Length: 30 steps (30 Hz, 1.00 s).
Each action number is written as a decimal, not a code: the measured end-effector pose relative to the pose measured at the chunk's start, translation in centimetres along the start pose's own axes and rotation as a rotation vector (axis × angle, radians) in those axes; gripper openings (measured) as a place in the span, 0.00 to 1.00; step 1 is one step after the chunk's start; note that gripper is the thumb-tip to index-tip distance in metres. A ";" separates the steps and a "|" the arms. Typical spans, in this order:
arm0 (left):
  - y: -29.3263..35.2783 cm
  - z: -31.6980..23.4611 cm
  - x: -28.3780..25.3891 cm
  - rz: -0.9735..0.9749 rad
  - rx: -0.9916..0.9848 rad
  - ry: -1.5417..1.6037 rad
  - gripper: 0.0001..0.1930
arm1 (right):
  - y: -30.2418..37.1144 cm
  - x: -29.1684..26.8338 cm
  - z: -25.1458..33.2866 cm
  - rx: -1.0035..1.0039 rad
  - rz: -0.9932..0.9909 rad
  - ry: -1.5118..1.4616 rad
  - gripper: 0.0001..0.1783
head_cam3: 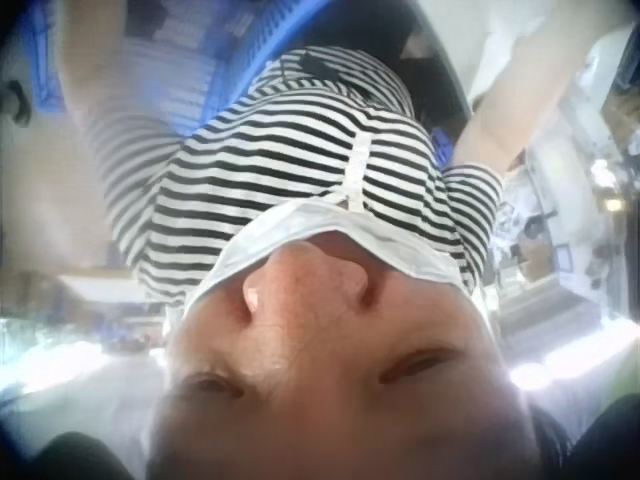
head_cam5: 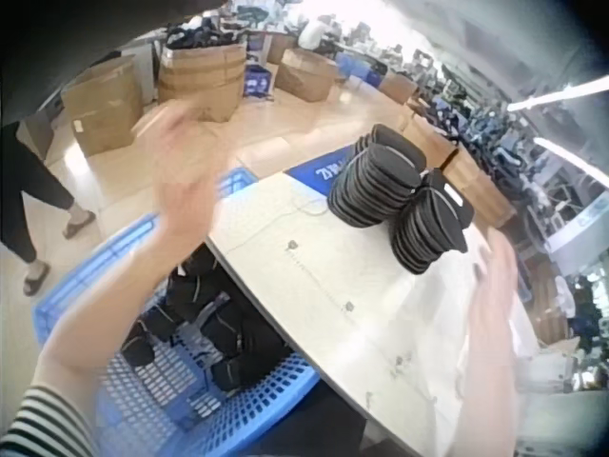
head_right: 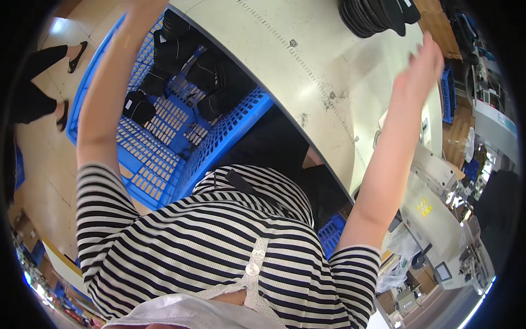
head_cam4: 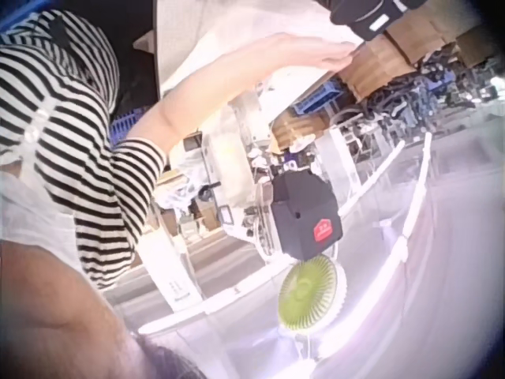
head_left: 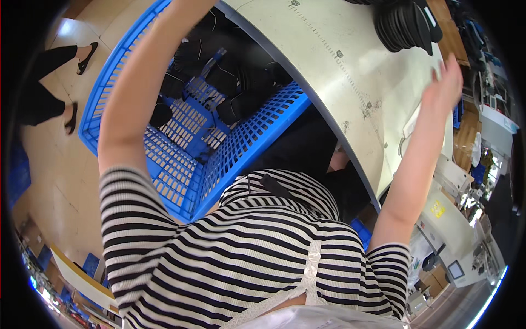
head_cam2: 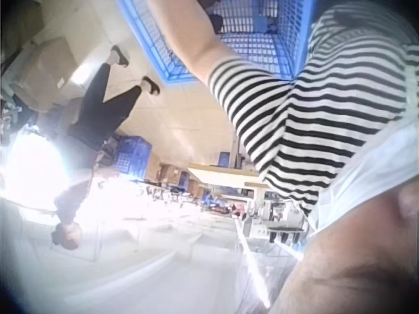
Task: The person stitches shoe components together using a sewing machine, retrieves a stack of fabric pieces from a blue crate onto the table, and sews additional fabric components.
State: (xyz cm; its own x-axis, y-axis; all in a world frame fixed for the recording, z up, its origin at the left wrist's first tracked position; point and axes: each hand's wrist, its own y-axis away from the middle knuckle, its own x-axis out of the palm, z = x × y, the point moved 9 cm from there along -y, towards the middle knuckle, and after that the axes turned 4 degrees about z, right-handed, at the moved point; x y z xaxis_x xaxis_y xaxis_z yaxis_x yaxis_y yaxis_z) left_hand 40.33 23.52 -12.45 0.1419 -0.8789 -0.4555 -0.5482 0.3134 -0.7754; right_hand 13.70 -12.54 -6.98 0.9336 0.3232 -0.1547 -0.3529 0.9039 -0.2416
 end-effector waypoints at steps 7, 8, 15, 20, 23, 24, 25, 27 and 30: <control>32.0 5.5 12.1 0.551 -0.779 -0.013 0.51 | 17.5 1.1 2.5 -0.238 0.458 0.184 0.16; 35.3 5.1 15.8 0.696 -0.891 -0.009 0.57 | 19.0 2.3 2.0 -0.217 0.551 0.180 0.14; 39.4 3.4 25.6 0.856 -1.093 -0.105 0.51 | 24.3 5.3 1.7 -0.228 0.703 0.366 0.08; 36.4 6.9 17.1 0.723 -1.271 0.117 0.39 | 28.7 9.6 1.0 -0.434 1.060 0.323 0.19; 31.1 7.8 8.8 0.662 -1.127 0.750 0.46 | 29.3 13.2 -1.7 -0.490 1.198 0.441 0.44; 30.4 7.5 6.5 0.655 -1.246 1.070 0.50 | 29.2 14.4 -2.6 -0.470 1.210 0.452 0.44; 28.1 5.7 4.7 0.764 -1.030 1.221 0.52 | 29.4 15.7 -3.8 -0.510 1.227 0.587 0.51; 26.9 3.8 1.7 0.855 -0.903 1.309 0.53 | 30.1 17.6 -6.1 -0.341 1.399 0.622 0.62; 28.3 2.2 1.4 0.877 -0.727 1.431 0.55 | 31.3 17.4 -7.0 0.082 1.573 0.438 0.65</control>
State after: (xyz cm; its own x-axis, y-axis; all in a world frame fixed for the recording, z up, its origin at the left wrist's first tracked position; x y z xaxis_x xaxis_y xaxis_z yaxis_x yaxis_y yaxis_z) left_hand 26.86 31.91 -35.99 -0.8689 -0.2850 0.4046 -0.3310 0.9425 -0.0470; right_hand 18.44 19.42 -23.93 -0.4145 0.8007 -0.4325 -0.8674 -0.2038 0.4539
